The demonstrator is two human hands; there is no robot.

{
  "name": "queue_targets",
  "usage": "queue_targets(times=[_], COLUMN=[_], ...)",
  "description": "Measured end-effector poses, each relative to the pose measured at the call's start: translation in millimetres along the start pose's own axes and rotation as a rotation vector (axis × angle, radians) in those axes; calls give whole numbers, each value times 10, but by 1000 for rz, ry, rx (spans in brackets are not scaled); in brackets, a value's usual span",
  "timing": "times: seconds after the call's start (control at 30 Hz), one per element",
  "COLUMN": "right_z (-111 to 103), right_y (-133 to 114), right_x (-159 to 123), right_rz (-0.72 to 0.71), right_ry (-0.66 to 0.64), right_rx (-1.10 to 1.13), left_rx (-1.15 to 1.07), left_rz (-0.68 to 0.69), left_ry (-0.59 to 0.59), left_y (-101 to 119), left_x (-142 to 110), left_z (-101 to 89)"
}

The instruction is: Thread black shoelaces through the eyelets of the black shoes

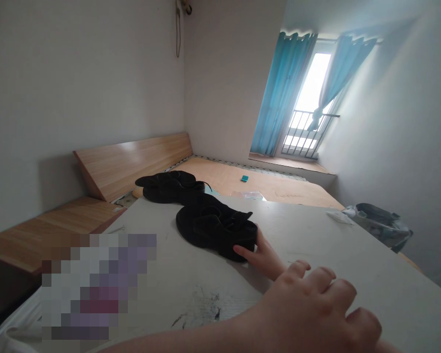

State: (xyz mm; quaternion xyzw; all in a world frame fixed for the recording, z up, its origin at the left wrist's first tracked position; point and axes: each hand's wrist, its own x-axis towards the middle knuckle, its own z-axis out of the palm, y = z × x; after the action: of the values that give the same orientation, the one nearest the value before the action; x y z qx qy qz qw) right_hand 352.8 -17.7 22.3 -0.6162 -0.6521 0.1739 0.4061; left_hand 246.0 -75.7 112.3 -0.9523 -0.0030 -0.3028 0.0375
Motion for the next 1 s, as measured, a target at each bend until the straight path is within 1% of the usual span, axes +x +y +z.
queue_targets(times=[0.07,0.17,0.3,0.47,0.63,0.8,1.0], right_z=[196,472,762,1027,1199,1267,1346], right_y=[-10,-89,-232,-363,-435,-486,-529], right_x=[251,504,743,984,1132,1171,1192], right_rz=[-24,-46,-83,-122,-104,-92,-144], right_ry=[-68,-125,-191,-242,-238,-200,-145], right_rx=[63,107,145,165,109,15,-75], left_rx=[-9,-22,-21,20,47,57,30], left_rz=[-3,11,13,-19,-29,-38,-15], left_ry=[4,25,55,80,8,-63,-122], left_y=[-5,-17,-29,-12,-9,-35,-60], left_x=[-10,-11,-2,-13,-23,-7,1], left_z=[22,57,65,32,16,-15,-46])
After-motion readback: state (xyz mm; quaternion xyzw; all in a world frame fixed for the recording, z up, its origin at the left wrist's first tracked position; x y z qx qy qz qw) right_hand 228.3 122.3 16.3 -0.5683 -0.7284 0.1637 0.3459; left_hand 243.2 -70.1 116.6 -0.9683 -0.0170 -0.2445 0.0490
